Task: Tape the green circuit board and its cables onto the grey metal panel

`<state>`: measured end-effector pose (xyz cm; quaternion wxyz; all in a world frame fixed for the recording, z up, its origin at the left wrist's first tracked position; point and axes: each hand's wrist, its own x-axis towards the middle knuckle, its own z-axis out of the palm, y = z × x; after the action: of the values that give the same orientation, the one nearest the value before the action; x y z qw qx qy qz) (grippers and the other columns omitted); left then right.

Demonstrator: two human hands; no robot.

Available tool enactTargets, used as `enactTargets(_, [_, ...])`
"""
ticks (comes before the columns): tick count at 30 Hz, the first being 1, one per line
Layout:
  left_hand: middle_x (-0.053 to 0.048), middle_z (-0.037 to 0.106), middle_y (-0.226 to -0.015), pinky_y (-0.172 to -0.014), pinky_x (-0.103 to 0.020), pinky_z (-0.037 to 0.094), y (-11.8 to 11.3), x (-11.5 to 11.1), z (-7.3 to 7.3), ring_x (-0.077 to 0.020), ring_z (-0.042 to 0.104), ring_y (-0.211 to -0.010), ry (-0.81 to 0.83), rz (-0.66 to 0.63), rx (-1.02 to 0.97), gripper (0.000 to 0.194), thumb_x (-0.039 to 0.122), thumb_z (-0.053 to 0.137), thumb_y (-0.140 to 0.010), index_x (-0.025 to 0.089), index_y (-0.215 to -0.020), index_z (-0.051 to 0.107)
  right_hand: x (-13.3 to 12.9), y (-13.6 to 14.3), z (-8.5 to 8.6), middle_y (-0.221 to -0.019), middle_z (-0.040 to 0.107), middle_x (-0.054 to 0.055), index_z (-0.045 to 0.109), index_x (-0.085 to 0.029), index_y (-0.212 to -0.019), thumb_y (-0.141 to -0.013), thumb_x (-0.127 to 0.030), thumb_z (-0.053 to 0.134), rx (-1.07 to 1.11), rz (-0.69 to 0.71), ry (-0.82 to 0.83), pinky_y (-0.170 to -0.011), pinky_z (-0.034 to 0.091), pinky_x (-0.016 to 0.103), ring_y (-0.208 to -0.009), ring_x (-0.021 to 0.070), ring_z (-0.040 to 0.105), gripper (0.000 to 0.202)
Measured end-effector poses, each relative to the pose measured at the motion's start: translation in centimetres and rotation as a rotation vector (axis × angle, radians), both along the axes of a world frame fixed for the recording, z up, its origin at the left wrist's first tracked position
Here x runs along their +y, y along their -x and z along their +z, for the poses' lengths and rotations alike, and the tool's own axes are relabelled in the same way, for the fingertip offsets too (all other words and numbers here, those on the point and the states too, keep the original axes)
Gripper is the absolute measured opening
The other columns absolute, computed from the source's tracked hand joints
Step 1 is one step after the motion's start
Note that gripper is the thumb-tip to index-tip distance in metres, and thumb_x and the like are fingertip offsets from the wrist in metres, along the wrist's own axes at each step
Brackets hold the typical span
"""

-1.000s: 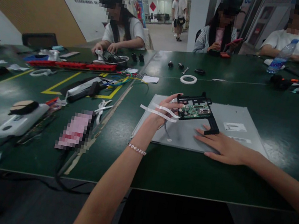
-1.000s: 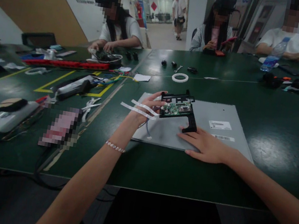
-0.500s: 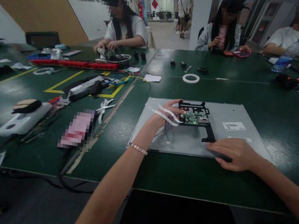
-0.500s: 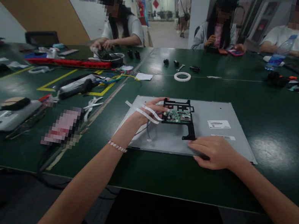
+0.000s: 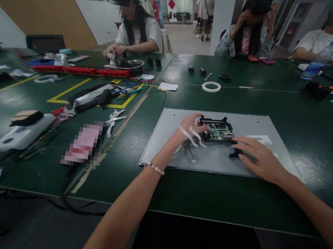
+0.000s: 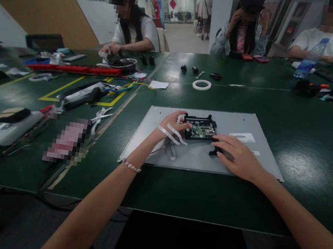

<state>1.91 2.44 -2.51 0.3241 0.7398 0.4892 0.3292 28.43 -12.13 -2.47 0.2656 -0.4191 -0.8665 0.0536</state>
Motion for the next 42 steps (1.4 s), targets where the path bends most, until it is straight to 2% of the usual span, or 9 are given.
enactTargets(3, [-0.005, 0.066, -0.078, -0.077, -0.031, 0.047, 0.0, 0.3, 0.0, -0.0214, 0.063, -0.078, 0.012, 0.096, 0.006, 0.036, 0.035, 0.067, -0.074, 0.016, -0.104, 0.067, 0.1, 0.3, 0.2, -0.139, 0.049, 0.002, 0.057, -0.027, -0.125, -0.090, -0.028, 0.049, -0.084, 0.089, 0.066, -0.109, 0.034, 0.051, -0.134, 0.0229, 0.038, 0.037])
enactTargets(6, [-0.007, 0.068, -0.081, -0.080, -0.031, 0.047, 0.2, 0.6, -0.2, -0.0230, 0.064, -0.084, 0.026, 0.169, -0.005, 0.021, 0.025, 0.063, -0.075, 0.015, -0.091, 0.071, 0.1, 0.5, 0.2, -0.134, 0.053, 0.001, 0.060, -0.027, -0.123, -0.089, -0.026, 0.049, -0.090, 0.115, 0.057, -0.108, 0.035, 0.052, -0.132, 0.0232, 0.039, 0.035])
enactTargets(12, [-0.008, 0.070, -0.099, -0.092, -0.031, 0.046, 0.8, 0.9, -0.6, -0.0221, 0.062, -0.100, -0.023, 0.151, -0.122, 0.032, 0.014, 0.063, -0.071, 0.018, -0.102, 0.068, 0.1, 0.6, 0.3, -0.129, 0.055, 0.002, 0.063, -0.030, -0.118, -0.089, -0.025, 0.051, -0.095, 0.135, 0.027, -0.105, 0.038, 0.054, -0.128, 0.0239, 0.042, 0.032])
enactTargets(16, [-0.011, 0.069, -0.106, -0.096, -0.034, 0.044, 0.6, 0.8, -0.5, -0.0226, 0.062, -0.104, 0.045, 0.012, -0.150, 0.039, 0.023, 0.066, -0.074, 0.014, -0.112, 0.064, 0.0, 0.6, 0.4, -0.144, 0.040, 0.000, 0.064, -0.033, -0.118, -0.088, -0.027, 0.054, -0.088, 0.115, 0.024, -0.107, 0.034, 0.057, -0.134, 0.0274, 0.034, 0.032])
enactTargets(19, [-0.012, 0.065, -0.116, -0.100, -0.036, 0.041, 0.5, 0.2, 0.2, -0.0231, 0.059, -0.111, 0.124, -0.031, -0.215, 0.046, 0.034, 0.067, -0.077, 0.014, -0.117, 0.061, 0.0, 0.4, 0.4, -0.151, 0.030, -0.002, 0.062, -0.034, -0.121, -0.088, -0.030, 0.054, -0.090, 0.123, 0.070, -0.108, 0.033, 0.057, -0.137, 0.0284, 0.030, 0.034])
enactTargets(25, [-0.012, 0.065, -0.119, -0.098, -0.037, 0.042, 1.0, -0.6, 1.7, -0.0256, 0.056, -0.116, 0.296, -0.061, -0.417, 0.038, 0.046, 0.062, -0.082, 0.017, -0.106, 0.067, -0.1, 0.2, 0.7, -0.151, 0.028, -0.003, 0.060, -0.036, -0.124, -0.089, -0.033, 0.053, -0.079, 0.149, 0.128, -0.108, 0.035, 0.054, -0.135, 0.0272, 0.033, 0.036])
enactTargets(34, [-0.013, 0.053, -0.136, -0.105, -0.039, 0.035, 0.3, -0.8, 0.7, -0.0265, 0.048, -0.127, 0.353, -0.104, -0.288, 0.058, 0.064, 0.040, -0.088, 0.017, -0.115, 0.062, -0.2, 0.2, 0.8, -0.157, 0.012, -0.004, 0.056, -0.035, -0.129, -0.088, -0.041, 0.054, -0.084, 0.123, 0.257, -0.110, 0.033, 0.052, -0.136, 0.0292, 0.031, 0.042])
enactTargets(38, [-0.011, 0.058, -0.131, -0.108, -0.038, 0.032, 0.2, -2.2, 1.8, -0.0266, 0.050, -0.125, 0.246, -0.084, -0.145, 0.055, 0.060, 0.036, -0.090, 0.017, -0.113, 0.063, -0.1, 0.0, 0.8, -0.156, 0.015, -0.004, 0.054, -0.035, -0.131, -0.088, -0.043, 0.054, -0.079, 0.118, 0.270, -0.111, 0.031, 0.051, -0.137, 0.0284, 0.030, 0.044])
enactTargets(42, [-0.010, 0.060, -0.128, -0.107, -0.037, 0.034, 0.4, -4.3, 2.7, -0.0272, 0.051, -0.122, 0.194, -0.095, -0.079, 0.049, 0.054, 0.046, -0.088, 0.017, -0.116, 0.061, -0.4, 0.0, 0.8, -0.152, 0.026, -0.001, 0.052, -0.035, -0.133, -0.088, -0.042, 0.054, -0.073, 0.111, 0.251, -0.110, 0.031, 0.052, -0.136, 0.0280, 0.031, 0.046])
